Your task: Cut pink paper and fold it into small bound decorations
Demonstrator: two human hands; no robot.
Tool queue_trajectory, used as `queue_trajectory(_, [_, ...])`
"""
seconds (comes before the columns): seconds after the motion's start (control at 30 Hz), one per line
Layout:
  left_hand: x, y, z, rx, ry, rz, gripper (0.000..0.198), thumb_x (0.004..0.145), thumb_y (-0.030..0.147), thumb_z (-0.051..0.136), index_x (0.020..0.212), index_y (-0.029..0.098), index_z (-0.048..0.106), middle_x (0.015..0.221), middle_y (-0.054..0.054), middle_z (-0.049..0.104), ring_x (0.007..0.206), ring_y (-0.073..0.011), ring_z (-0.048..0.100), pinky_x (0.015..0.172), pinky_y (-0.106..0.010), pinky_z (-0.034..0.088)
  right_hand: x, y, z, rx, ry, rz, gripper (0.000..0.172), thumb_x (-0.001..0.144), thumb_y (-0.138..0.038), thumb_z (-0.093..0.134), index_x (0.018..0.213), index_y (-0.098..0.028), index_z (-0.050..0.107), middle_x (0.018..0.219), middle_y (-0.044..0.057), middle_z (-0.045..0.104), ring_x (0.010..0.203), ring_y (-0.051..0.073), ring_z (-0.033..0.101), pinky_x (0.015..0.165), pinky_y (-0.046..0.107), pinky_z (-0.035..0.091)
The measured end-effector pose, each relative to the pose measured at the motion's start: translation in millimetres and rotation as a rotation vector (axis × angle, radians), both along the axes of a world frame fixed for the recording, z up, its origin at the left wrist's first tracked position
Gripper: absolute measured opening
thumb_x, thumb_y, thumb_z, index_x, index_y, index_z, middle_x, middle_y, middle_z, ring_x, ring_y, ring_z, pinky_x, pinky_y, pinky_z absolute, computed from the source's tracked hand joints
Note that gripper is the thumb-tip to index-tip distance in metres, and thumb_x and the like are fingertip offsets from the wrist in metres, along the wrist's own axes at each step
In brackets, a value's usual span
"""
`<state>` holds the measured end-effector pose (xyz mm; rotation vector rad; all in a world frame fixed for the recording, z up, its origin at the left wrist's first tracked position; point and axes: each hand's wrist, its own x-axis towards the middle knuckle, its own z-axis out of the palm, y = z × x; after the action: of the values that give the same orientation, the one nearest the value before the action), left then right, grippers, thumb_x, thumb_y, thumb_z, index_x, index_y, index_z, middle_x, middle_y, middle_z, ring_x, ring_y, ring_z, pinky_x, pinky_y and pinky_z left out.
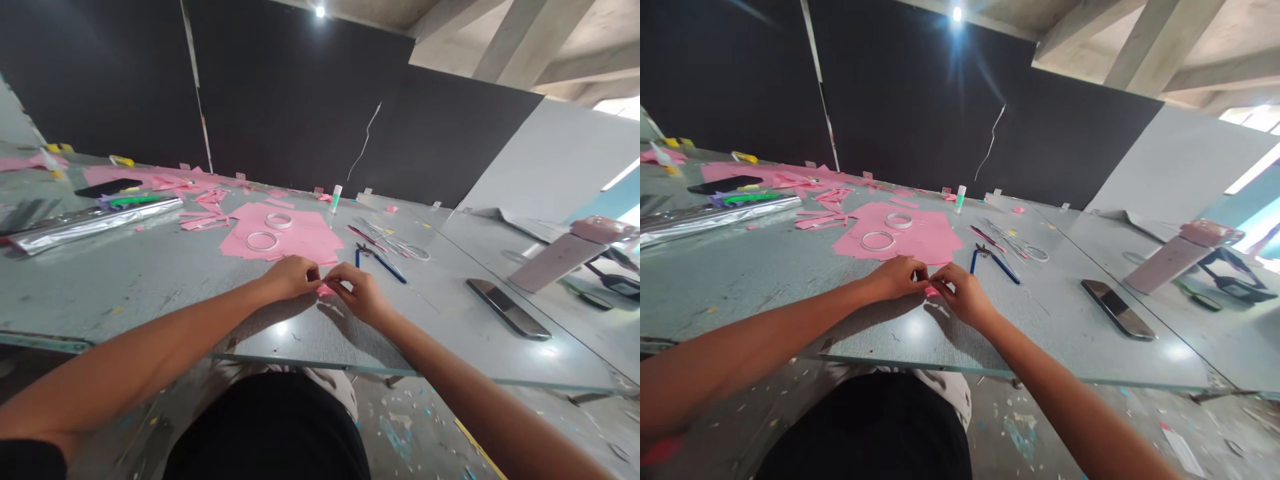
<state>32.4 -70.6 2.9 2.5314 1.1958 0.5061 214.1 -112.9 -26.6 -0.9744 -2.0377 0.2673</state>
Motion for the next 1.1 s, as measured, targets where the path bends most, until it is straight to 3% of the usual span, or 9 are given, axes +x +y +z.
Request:
queue_trajectory(0.27, [1.1, -0.2, -8.8, -0.028, 0.018, -0.017, 0.017, 0.072, 0.035, 0.058, 0.077, 0.021, 0.067, 0.075, -0.001, 0.069, 0.066, -0.0163, 0.059, 0.056, -0.026, 0.036, 5.2, -5.0, -5.5, 0.091, -0.082, -0.029, 0.019, 0.088, -0.023, 0.051, 0.092, -0.023, 0.070, 0.078, 0.005, 0.063, 0.077, 0.016, 0.058, 0.071, 0.030, 0.046])
queue_trajectory(0.43, [0.5, 3.0, -13.6, 0.030, -0.009, -0.003, 0.018, 0.070, 0.034, 0.060, 0.081, 0.022, 0.068, 0.084, -0.002, 0.069, 0.076, -0.0189, 0.061, 0.060, -0.027, 0.039, 7.8, -4.3, -5.9, -0.069, -0.063, -0.045, 0.020, 0.084, -0.025, 0.054, 0.098, -0.023, 0.068, 0.079, 0.003, 0.067, 0.069, 0.014, 0.059, 0.066, 0.027, 0.047])
queue_trajectory(0.57, [0.5, 3.2, -14.1, -0.023, -0.061, -0.014, 0.014, 0.069, 0.030, 0.060, 0.079, 0.022, 0.068, 0.078, 0.000, 0.068, 0.070, -0.0166, 0.060, 0.059, -0.026, 0.039, 9.1, -6.7, -2.5, -0.187, -0.079, -0.075, 0.039, 0.077, -0.024, 0.059, 0.116, -0.023, 0.061, 0.072, -0.001, 0.065, 0.062, 0.012, 0.055, 0.065, 0.026, 0.045])
queue_trajectory(0.77, [0.3, 2.6, -14.6, -0.040, -0.131, -0.053, 0.014, 0.073, 0.032, 0.060, 0.080, 0.022, 0.067, 0.079, 0.001, 0.069, 0.071, -0.0154, 0.060, 0.063, -0.025, 0.041, 8.5, -5.2, 4.6, -0.395, 0.028, -0.088, 0.012, 0.074, -0.025, 0.057, 0.077, -0.018, 0.066, 0.067, 0.000, 0.064, 0.057, 0.011, 0.051, 0.056, 0.024, 0.039])
queue_trajectory(1.1, [1.9, 6.3, -20.8, -0.054, -0.150, -0.016, 0.020, 0.074, 0.040, 0.061, 0.077, 0.021, 0.066, 0.078, 0.000, 0.069, 0.072, -0.0158, 0.061, 0.060, -0.025, 0.041, 6.5, 0.5, 2.7, -0.518, 0.155, 0.017, 0.019, 0.073, -0.029, 0.060, 0.085, -0.018, 0.071, 0.072, 0.002, 0.069, 0.062, 0.014, 0.058, 0.058, 0.027, 0.045])
